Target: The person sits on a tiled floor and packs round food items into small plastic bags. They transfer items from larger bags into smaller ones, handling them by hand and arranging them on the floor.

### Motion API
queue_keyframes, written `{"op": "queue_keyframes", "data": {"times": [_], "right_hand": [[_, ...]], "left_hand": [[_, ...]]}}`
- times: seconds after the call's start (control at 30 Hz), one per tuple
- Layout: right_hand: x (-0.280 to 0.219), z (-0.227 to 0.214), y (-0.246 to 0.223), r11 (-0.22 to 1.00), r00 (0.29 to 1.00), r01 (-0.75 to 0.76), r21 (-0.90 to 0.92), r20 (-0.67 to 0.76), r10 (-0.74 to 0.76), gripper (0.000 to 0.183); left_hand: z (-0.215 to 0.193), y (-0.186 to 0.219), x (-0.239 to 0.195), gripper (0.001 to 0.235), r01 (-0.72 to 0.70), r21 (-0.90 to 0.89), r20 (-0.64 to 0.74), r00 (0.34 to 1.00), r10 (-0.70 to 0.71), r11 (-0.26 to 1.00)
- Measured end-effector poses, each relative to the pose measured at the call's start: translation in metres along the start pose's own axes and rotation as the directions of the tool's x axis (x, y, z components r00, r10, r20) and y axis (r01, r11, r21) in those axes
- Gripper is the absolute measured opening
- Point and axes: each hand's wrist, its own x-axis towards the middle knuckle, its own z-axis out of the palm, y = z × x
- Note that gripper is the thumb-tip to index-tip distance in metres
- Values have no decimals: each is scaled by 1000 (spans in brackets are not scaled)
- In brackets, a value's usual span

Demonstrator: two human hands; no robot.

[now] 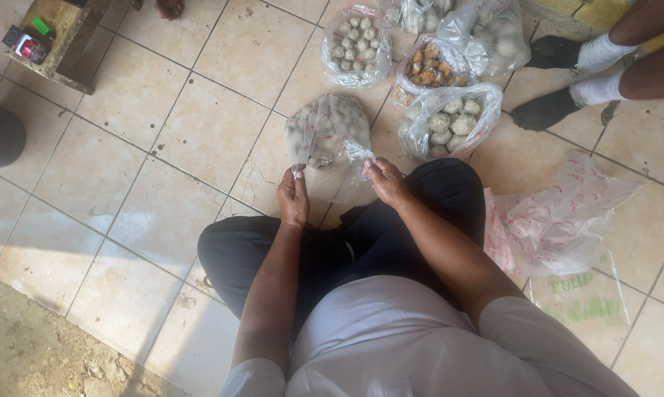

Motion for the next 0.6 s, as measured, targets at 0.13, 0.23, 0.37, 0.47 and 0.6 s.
{"op": "queue_keyframes", "data": {"times": [0.13, 0.23, 0.37, 0.47, 0.6], "right_hand": [[-1, -1, 1, 1000, 1000, -5, -4, -3, 5, 49], [-1, -1, 1, 1000, 1000, 6, 11, -6, -6, 48], [-1, 0, 2, 1000, 1000, 17, 15, -9, -17, 47], [-3, 1, 3, 1000, 1000, -12, 1, -8, 12, 47], [-1, 0, 2, 1000, 1000, 20, 10, -8, -19, 47]], "left_hand": [[1, -1, 0, 35, -4, -26, -6, 1000, 4, 1000], [1, -2, 1, 35, -15, -35, -9, 1000, 14, 999], [0, -1, 1, 35, -33, -28, -9, 999, 33, 999], [0, -1, -1, 35, -20, -28, -15, 1000, 19, 999], [0, 3, 0, 35, -14, -28, -24, 1000, 13, 1000]]}}
